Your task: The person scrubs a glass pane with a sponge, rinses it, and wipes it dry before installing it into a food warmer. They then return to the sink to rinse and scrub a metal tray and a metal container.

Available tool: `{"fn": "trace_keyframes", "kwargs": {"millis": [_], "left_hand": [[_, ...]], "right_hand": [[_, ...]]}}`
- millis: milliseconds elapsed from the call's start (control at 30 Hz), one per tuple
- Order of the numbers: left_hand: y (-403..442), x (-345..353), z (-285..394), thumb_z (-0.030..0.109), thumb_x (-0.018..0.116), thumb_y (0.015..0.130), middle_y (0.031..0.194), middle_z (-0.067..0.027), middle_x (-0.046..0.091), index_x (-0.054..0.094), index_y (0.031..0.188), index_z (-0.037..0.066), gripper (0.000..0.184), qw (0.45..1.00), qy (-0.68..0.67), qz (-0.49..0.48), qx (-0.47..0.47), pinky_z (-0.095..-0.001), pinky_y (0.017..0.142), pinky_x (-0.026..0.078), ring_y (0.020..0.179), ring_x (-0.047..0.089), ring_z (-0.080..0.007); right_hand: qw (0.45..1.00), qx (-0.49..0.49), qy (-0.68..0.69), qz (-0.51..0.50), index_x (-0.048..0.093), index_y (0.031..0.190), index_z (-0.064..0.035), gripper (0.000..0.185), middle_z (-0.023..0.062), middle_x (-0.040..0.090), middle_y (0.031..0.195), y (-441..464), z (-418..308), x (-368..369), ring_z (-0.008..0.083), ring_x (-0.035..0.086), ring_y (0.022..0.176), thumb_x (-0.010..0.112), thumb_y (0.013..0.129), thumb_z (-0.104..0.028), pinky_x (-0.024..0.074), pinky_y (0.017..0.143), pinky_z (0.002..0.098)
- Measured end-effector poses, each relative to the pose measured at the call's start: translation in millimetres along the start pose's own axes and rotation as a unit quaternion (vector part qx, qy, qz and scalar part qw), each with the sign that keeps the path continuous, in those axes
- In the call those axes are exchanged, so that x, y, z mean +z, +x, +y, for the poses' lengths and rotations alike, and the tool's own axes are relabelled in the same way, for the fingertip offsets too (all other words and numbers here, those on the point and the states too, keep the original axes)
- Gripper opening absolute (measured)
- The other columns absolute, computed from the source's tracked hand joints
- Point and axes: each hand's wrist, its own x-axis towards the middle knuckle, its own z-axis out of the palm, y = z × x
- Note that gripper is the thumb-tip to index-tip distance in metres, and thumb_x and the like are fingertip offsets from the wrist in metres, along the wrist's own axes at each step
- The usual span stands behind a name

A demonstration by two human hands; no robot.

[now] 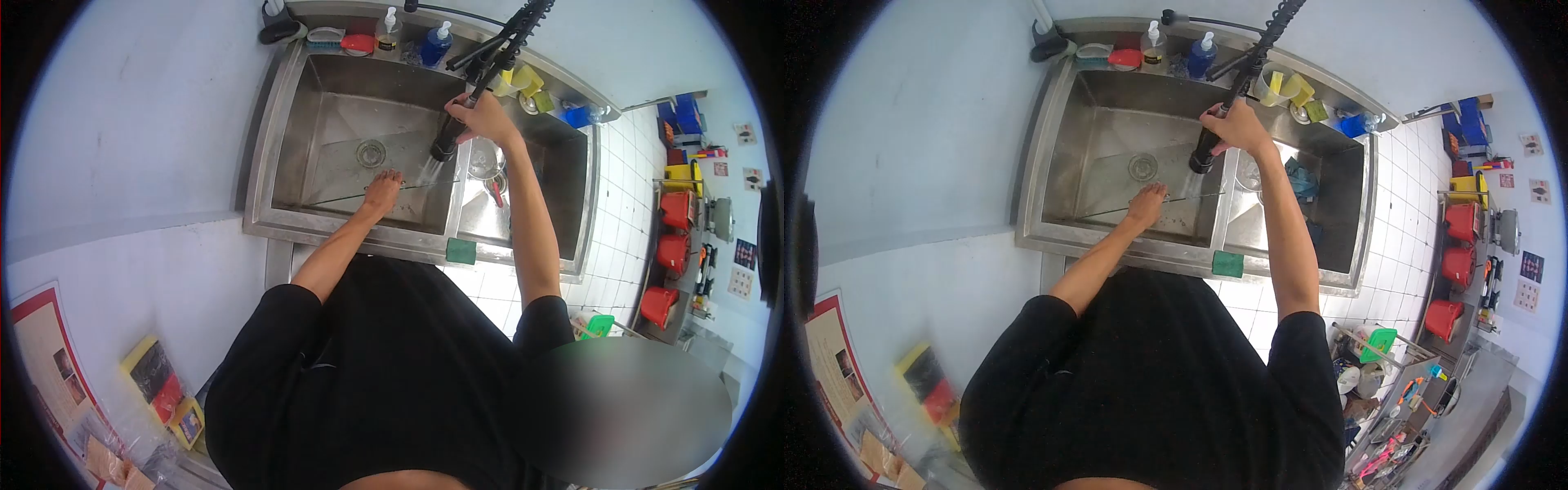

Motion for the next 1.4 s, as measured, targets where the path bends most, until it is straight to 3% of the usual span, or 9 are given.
{"fn": "trace_keyframes", "kwargs": {"millis": [100, 200, 433, 533, 700, 900, 1067, 1300, 1400], "left_hand": [[2.8, 6.6, -2.3, 0.000, 0.067, 0.074, 0.140, -0.0228, 0.045, 0.043, 0.135, -0.002, 0.066, 1.000, 0.007, -0.003, -0.010, -0.0421, 0.109, 0.038, 0.130, 0.044, -0.0380], [-1.4, -1.2, 1.6, 0.000, 0.068, 0.074, 0.138, -0.0231, 0.047, 0.044, 0.134, -0.001, 0.065, 1.000, -0.004, 0.002, -0.007, -0.0428, 0.106, 0.041, 0.127, 0.048, -0.0376], [-5.0, -4.5, 3.3, 0.009, 0.050, 0.090, 0.124, -0.0220, 0.056, 0.055, 0.119, -0.001, 0.032, 0.997, -0.074, 0.020, -0.002, -0.0446, 0.097, 0.047, 0.119, 0.053, -0.0379], [-4.1, -9.3, 6.3, 0.011, 0.049, 0.091, 0.123, -0.0208, 0.057, 0.056, 0.118, -0.001, 0.031, 0.998, -0.068, 0.014, -0.007, -0.0456, 0.096, 0.047, 0.118, 0.054, -0.0375], [-3.1, 12.9, 0.2, 0.014, 0.049, 0.092, 0.128, -0.0199, 0.054, 0.053, 0.122, 0.000, 0.033, 0.998, 0.056, 0.020, 0.029, -0.0488, 0.098, 0.045, 0.119, 0.054, -0.0346], [-6.6, 15.0, 10.0, 0.017, 0.050, 0.092, 0.134, -0.0173, 0.052, 0.050, 0.130, 0.006, 0.039, 0.997, 0.068, 0.012, -0.032, -0.0589, 0.100, 0.039, 0.120, 0.051, -0.0459], [-4.3, 22.8, 12.1, 0.023, 0.048, 0.094, 0.138, -0.0178, 0.050, 0.044, 0.140, 0.024, 0.045, 0.991, 0.094, 0.014, -0.090, -0.0701, 0.095, 0.036, 0.118, 0.048, -0.0567], [-8.3, 12.4, 17.8, 0.021, 0.049, 0.094, 0.139, -0.0230, 0.048, 0.044, 0.140, 0.021, 0.047, 0.991, 0.089, 0.008, -0.100, -0.0680, 0.095, 0.038, 0.116, 0.050, -0.0562], [-9.1, 7.4, 18.1, 0.020, 0.050, 0.093, 0.138, -0.0229, 0.049, 0.043, 0.140, 0.020, 0.047, 0.990, 0.094, -0.015, -0.099, -0.0671, 0.094, 0.039, 0.115, 0.051, -0.0562]], "right_hand": [[0.999, 0.006, 0.030, -0.043, 0.064, 0.101, 0.0056, 0.028, 0.0117, 0.065, 0.089, -6.4, -11.1, 5.9, 0.0233, 0.069, 0.060, 0.067, 0.085, -0.017, 0.0591, 0.053, 0.0282], [0.996, -0.005, 0.081, -0.046, 0.063, 0.092, 0.0112, 0.028, 0.0114, 0.064, 0.076, -5.8, -14.5, 14.6, 0.0238, 0.070, 0.061, 0.066, 0.085, -0.016, 0.0577, 0.049, 0.0288], [0.993, -0.001, 0.102, -0.055, 0.063, 0.103, 0.0059, 0.026, 0.0127, 0.067, 0.088, -1.0, -17.3, 23.5, 0.0221, 0.069, 0.059, 0.064, 0.087, -0.015, 0.0583, 0.053, 0.0263], [0.992, -0.011, 0.119, -0.048, 0.064, 0.089, 0.0110, 0.027, 0.0110, 0.064, 0.076, -1.3, -19.5, 24.8, 0.0222, 0.070, 0.061, 0.066, 0.085, -0.015, 0.0571, 0.049, 0.0282], [0.995, 0.015, -0.090, 0.032, 0.064, 0.090, 0.0102, 0.027, 0.0114, 0.065, 0.078, -0.4, -20.8, 10.3, 0.0231, 0.069, 0.060, 0.067, 0.083, -0.016, 0.0584, 0.050, 0.0291], [0.990, 0.021, 0.122, -0.073, 0.063, 0.105, 0.0065, 0.030, 0.0125, 0.066, 0.092, -11.8, -20.8, 13.5, 0.0246, 0.070, 0.060, 0.064, 0.087, -0.017, 0.0589, 0.056, 0.0273], [0.994, 0.007, 0.106, -0.041, 0.064, 0.098, 0.0081, 0.027, 0.0134, 0.066, 0.086, -8.1, -17.7, 20.5, 0.0248, 0.070, 0.060, 0.065, 0.085, -0.016, 0.0595, 0.054, 0.0282], [0.985, 0.042, -0.151, 0.066, 0.065, 0.089, 0.0098, 0.031, 0.0169, 0.066, 0.077, -6.8, -9.7, -11.3, 0.0258, 0.070, 0.061, 0.069, 0.077, -0.019, 0.0578, 0.050, 0.0315], [0.999, 0.031, -0.044, 0.008, 0.065, 0.094, 0.0089, 0.031, 0.0155, 0.066, 0.078, -11.9, -4.0, -19.6, 0.0248, 0.070, 0.062, 0.069, 0.079, -0.017, 0.0582, 0.050, 0.0312]]}}
